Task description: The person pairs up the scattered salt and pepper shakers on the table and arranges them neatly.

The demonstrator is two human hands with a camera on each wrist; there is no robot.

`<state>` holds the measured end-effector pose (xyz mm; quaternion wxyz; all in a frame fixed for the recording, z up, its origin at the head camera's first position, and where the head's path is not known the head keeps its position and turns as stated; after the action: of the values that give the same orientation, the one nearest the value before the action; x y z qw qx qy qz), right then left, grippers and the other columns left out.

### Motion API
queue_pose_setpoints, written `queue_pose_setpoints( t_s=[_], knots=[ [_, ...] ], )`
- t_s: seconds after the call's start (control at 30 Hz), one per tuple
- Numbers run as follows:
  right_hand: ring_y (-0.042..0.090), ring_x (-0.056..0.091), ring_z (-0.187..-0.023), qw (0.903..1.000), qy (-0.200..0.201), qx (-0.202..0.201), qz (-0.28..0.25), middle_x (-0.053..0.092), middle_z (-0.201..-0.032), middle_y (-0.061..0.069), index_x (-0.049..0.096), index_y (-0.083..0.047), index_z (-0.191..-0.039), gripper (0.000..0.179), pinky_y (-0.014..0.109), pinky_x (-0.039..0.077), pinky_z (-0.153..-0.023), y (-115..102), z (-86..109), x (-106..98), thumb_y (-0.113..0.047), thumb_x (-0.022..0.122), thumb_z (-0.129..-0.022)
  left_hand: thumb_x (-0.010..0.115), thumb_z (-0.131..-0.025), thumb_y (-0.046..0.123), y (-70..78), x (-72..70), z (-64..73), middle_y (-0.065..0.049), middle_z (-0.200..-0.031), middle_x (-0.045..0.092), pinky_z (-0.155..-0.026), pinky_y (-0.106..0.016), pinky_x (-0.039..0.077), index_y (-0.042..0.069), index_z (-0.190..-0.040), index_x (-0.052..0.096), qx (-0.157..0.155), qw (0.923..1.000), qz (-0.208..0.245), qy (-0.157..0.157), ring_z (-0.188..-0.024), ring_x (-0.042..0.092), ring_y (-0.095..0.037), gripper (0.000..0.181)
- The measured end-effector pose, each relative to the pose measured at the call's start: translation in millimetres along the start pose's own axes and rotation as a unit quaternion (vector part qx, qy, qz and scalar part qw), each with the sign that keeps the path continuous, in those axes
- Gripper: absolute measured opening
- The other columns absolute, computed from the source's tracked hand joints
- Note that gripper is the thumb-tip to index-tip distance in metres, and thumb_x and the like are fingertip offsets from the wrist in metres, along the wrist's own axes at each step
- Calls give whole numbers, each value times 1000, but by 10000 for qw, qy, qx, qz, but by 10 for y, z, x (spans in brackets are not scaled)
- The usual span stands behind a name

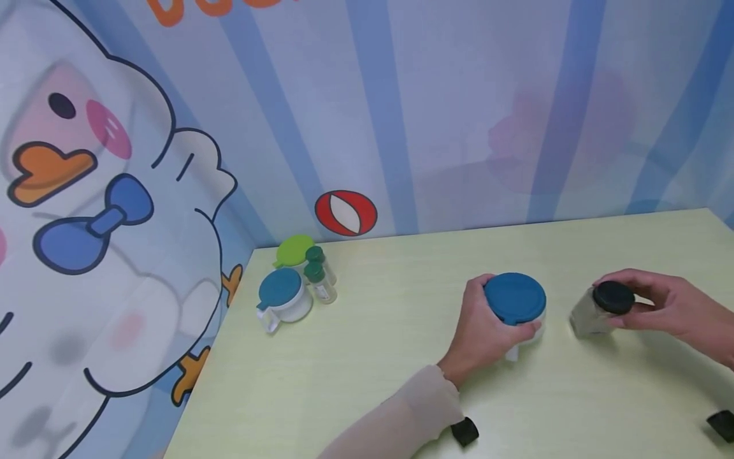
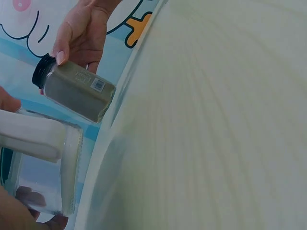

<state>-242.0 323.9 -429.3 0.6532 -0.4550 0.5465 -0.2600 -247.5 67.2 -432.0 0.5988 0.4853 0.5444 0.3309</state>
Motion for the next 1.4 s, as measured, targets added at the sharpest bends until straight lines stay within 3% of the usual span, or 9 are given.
queue_pose_setpoints(
  t_s=[0.23,0.5,0.77,0.97,1.07,1.2,1.27,1.3,1.4],
  knots=[
    [-13,52,-110,9997,227,82,63,57,-127,-23,52,-7,-141,53,38,61,-78,101,17,-97,-8,73,-92,88,-76,39,37,173,0,11,-134,47,-90,-28,54,23,-142,38,110,9993,-358,64,-120,52,-8,85],
    [-15,50,-110,9995,221,47,239,53,-129,-22,49,-7,-142,54,38,61,-78,185,30,-95,-12,73,-93,86,-76,44,93,380,-18,10,-134,45,-87,-25,54,23,-144,35,293,9945,-1007,-64,-121,49,-7,88],
    [-16,50,-113,9998,69,-99,175,53,-133,-22,47,-6,-145,58,39,61,-81,190,47,-60,-13,73,-94,86,-76,46,121,456,-26,10,-132,45,-86,-24,54,21,-144,36,355,9905,-1329,-85,-120,47,-6,88],
    [-16,46,-114,9987,106,75,487,53,-131,-23,49,-10,-144,54,37,60,-81,197,51,-83,-21,71,-96,85,-77,47,165,516,-35,9,-132,44,-88,-24,52,19,-144,35,441,9874,-1515,-130,-121,44,-6,88],
    [-16,44,-114,9976,97,304,612,52,-133,-20,48,-16,-146,56,35,60,-83,249,65,-105,-31,70,-96,85,-77,50,184,552,-33,9,-133,43,-89,-26,53,21,-147,32,326,9865,-1578,-298,-123,42,-7,93],
    [6,47,-129,9962,-110,615,610,46,-146,2,42,-18,-151,66,35,59,-87,271,57,-61,-42,68,-96,85,-76,54,148,529,3,10,-141,39,-92,-33,55,31,-154,22,-19,9872,-1432,-704,-129,41,-10,103],
    [7,50,-127,9954,-150,736,589,43,-148,10,41,-16,-151,67,34,58,-87,257,56,-49,-43,68,-96,84,-76,53,131,505,26,10,-147,36,-94,-36,54,34,-157,16,-89,9857,-1379,-965,-133,40,-11,107],
    [6,51,-124,9953,-166,740,598,45,-146,12,41,-13,-151,65,34,59,-85,214,57,-49,-39,67,-97,84,-77,52,129,497,38,10,-149,35,-96,-37,54,34,-158,15,-86,9844,-1368,-1100,-135,39,-12,108],
    [-12,51,-111,9954,-50,776,561,52,-137,-1,45,-10,-147,58,33,59,-82,157,86,-90,-34,68,-98,81,-81,47,144,497,59,9,-154,32,-101,-37,51,31,-161,14,21,9798,-1355,-1471,-139,37,-12,106]
  ],
)
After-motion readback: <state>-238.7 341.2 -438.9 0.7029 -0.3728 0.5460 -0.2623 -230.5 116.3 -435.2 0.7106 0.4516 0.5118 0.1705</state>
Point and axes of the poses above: each hand's wrist, its own z-axis away from the middle knuckle, its own x-axis out of the palm, y = z × x, the point moved 10 cm from there along -z, towards the middle knuckle
